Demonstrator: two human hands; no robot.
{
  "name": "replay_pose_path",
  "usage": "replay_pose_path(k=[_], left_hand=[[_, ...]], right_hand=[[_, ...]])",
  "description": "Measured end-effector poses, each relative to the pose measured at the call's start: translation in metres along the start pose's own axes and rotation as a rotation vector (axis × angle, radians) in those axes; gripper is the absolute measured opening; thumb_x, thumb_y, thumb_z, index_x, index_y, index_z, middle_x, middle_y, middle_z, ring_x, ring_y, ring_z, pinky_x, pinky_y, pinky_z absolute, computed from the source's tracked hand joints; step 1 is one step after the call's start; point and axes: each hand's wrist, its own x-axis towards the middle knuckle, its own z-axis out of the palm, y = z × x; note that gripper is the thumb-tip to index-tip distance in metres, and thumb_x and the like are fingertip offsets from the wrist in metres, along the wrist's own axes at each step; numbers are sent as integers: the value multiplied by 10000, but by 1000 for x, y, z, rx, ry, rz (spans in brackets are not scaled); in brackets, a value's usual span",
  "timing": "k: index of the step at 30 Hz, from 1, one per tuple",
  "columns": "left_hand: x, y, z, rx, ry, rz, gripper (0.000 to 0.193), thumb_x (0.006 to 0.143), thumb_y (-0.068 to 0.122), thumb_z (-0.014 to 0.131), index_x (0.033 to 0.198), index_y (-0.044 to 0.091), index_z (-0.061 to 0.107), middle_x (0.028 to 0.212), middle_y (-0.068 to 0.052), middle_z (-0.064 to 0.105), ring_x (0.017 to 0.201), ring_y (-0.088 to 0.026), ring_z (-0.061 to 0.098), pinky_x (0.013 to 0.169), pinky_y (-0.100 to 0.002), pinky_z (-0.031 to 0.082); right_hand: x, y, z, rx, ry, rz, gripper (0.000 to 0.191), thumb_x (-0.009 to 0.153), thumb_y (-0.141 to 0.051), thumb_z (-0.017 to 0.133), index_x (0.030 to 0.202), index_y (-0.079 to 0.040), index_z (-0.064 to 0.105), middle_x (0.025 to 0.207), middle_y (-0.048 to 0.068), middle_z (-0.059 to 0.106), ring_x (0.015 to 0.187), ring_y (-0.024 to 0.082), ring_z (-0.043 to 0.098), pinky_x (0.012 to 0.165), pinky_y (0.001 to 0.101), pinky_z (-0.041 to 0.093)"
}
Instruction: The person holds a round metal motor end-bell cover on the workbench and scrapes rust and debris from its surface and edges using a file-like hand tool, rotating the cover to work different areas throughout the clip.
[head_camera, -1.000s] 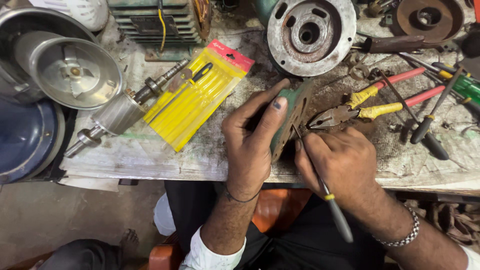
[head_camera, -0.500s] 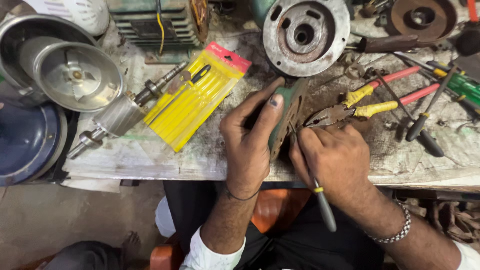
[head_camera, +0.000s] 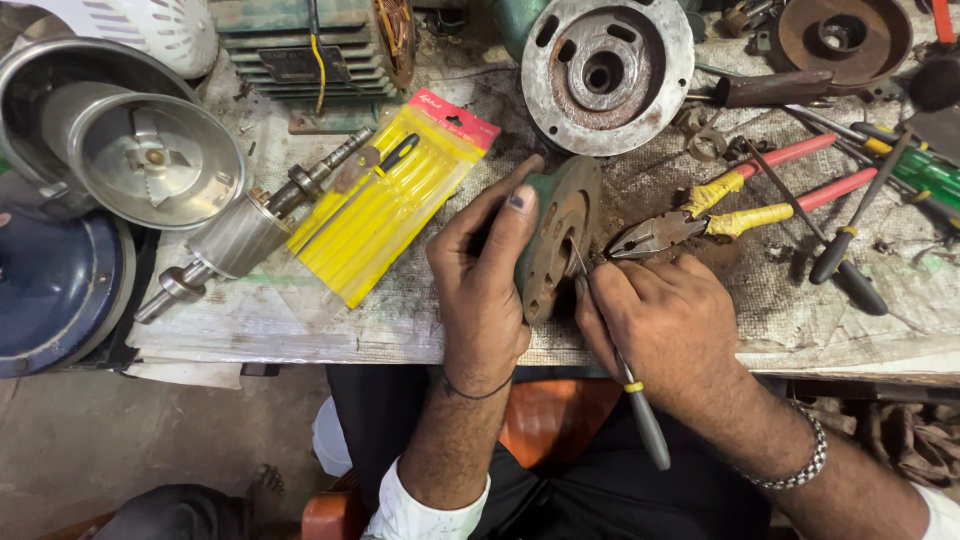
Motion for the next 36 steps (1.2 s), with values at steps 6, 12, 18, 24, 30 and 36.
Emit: replay_pose_path(k=[6, 12, 18, 24, 30, 36], left_hand=[[-2, 0, 1, 1, 14, 5, 320, 1035, 124, 677, 1280, -80, 701, 1154, -109, 734, 1061, -133, 659, 998, -297, 529], [-3, -1, 1, 18, 22, 16, 329, 1039, 126, 672, 1298, -76, 688, 1203, -113, 722, 1093, -123, 650, 1017, -287, 524], [-4, -2, 1, -13, 22, 10, 333, 1038, 120, 667, 1299, -86, 676, 1180, -116, 723, 1069, -133, 655, 986, -299, 537], [-5, -1, 1, 89, 3, 42, 324, 1057, 131, 654, 1301, -81, 686, 1180, -98, 722, 1085, -116, 642, 996, -277, 523], [-6, 0, 4, 201, -30, 80, 313, 1065, 127, 648, 1299, -76, 691, 1174, -106, 730, 1074, -119, 647, 994, -286, 534], [-11, 4, 7, 158, -49, 72, 316, 1060, 125, 651, 1305, -71, 683, 1203, -101, 721, 1112, -117, 644, 1028, -290, 524]], right_hand=[[-2, -1, -1, 4, 12, -24, 250, 870, -218, 736, 738, -99, 560, 602, 43, 576, 542, 238, 585, 590, 395, 425], [0, -4, 0, -26, 4, -11, 248, 862, -231, 734, 759, -96, 553, 651, 42, 605, 582, 236, 604, 591, 391, 424], [1, -5, 0, -26, -33, 13, 257, 864, -245, 728, 751, -95, 553, 644, 47, 620, 582, 244, 614, 596, 393, 439], [2, -6, 0, -9, -60, 51, 233, 874, -239, 705, 774, -87, 559, 660, 59, 631, 619, 260, 638, 624, 408, 455], [5, -8, 2, -16, -35, 70, 231, 839, -256, 715, 787, -83, 571, 662, 64, 630, 633, 268, 640, 617, 417, 441], [2, -6, 2, 36, 3, 22, 221, 823, -229, 723, 767, -88, 563, 647, 58, 614, 568, 267, 606, 610, 407, 443]])
